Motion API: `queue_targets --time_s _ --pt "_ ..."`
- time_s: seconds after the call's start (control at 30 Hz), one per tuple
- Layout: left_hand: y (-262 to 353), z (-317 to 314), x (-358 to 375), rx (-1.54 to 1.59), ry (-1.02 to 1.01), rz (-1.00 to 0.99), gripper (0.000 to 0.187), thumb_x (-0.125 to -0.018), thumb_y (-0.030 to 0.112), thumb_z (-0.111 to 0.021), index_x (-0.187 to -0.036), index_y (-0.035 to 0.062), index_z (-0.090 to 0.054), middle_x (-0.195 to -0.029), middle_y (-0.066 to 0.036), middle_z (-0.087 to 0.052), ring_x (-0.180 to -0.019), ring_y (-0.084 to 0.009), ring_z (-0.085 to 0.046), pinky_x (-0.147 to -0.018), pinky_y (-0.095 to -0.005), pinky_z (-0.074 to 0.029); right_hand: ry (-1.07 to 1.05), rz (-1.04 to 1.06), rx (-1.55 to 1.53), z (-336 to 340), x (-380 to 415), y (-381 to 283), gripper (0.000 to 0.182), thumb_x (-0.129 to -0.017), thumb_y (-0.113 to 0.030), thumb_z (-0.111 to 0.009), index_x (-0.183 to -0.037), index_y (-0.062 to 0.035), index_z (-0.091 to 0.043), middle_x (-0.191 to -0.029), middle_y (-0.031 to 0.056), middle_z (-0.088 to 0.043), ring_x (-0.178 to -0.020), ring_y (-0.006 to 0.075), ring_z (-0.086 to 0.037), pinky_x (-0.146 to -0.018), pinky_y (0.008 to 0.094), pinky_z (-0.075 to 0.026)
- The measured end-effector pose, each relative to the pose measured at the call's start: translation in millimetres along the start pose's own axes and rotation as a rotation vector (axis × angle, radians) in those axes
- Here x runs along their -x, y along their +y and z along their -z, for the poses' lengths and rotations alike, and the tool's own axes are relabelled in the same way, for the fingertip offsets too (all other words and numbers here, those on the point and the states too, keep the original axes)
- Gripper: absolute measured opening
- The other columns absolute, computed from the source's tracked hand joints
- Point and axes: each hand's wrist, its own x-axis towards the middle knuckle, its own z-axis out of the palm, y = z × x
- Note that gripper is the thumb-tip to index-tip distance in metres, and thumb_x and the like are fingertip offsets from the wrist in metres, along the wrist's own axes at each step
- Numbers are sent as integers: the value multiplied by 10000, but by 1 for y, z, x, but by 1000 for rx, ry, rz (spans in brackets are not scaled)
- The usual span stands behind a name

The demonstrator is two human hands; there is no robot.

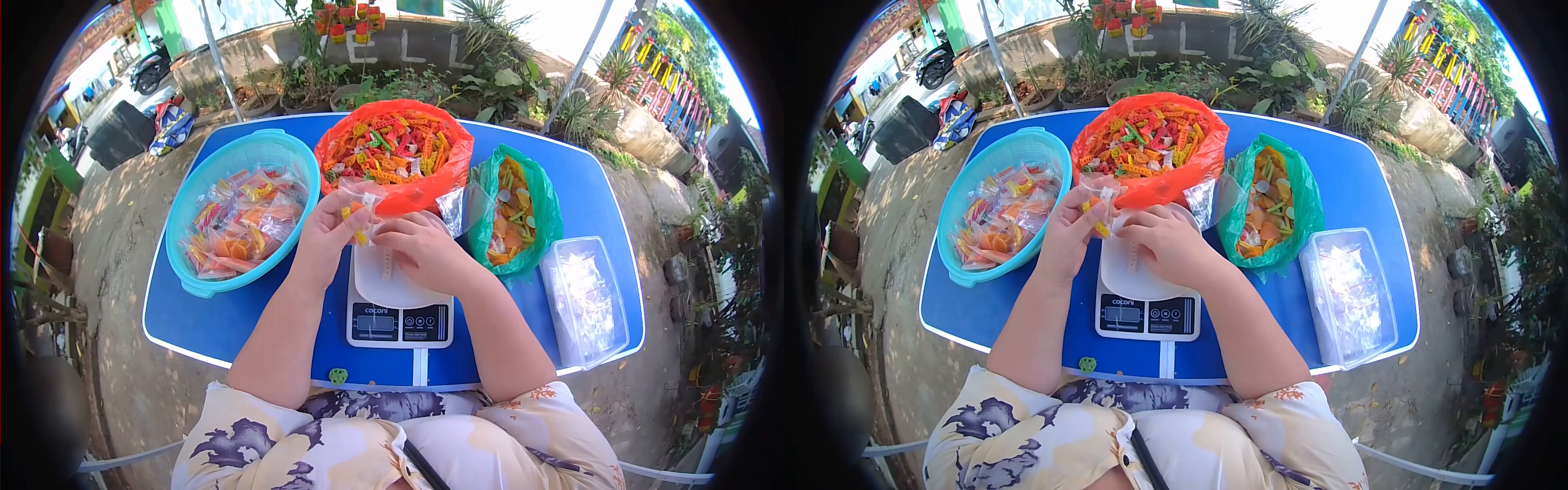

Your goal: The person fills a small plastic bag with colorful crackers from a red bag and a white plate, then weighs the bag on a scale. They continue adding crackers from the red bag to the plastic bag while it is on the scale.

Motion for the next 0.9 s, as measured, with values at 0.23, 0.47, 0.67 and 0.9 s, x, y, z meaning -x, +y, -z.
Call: queue_targets --time_s 0.23,0.47,0.67,0.9 --pt "11 2 3 -190 -48 159 491 -970 156 -690 -1412 27 -520 -1252 -95 -665 -1124 -140 -642 -959 -294 -524 324 -293 -364 22 -4 -2 292 -837 22 -631 -1106 -71 -695 -1118 69 -633 -1120 242 -583 -965 375 -468" --pt "5 -13 9 -178 -271 115 542 -953 58 -685 -1455 34 -483 -1249 -74 -657 -1170 -146 -620 -1030 -329 -499 204 -23 -157 37 0 -7 297 -810 -38 -696 -1087 -145 -709 -1262 71 -569 -1309 346 -435 -1122 500 -336" --pt "6 -12 8 -176 -267 122 570 -949 37 -678 -1475 34 -459 -1306 -83 -629 -1225 -160 -595 -1059 -333 -483 195 -42 35 33 0 -5 313 -778 -134 -795 -1077 -172 -709 -1268 40 -560 -1344 342 -416 -1125 517 -332" --pt "5 -13 8 -116 -236 60 635 -934 59 -710 -1500 34 -423 -1337 -100 -615 -1257 -169 -579 -1068 -335 -474 220 -10 -98 29 -1 -3 268 -796 -119 -818 -1049 -158 -738 -1230 28 -588 -1291 316 -468 -1088 488 -384"
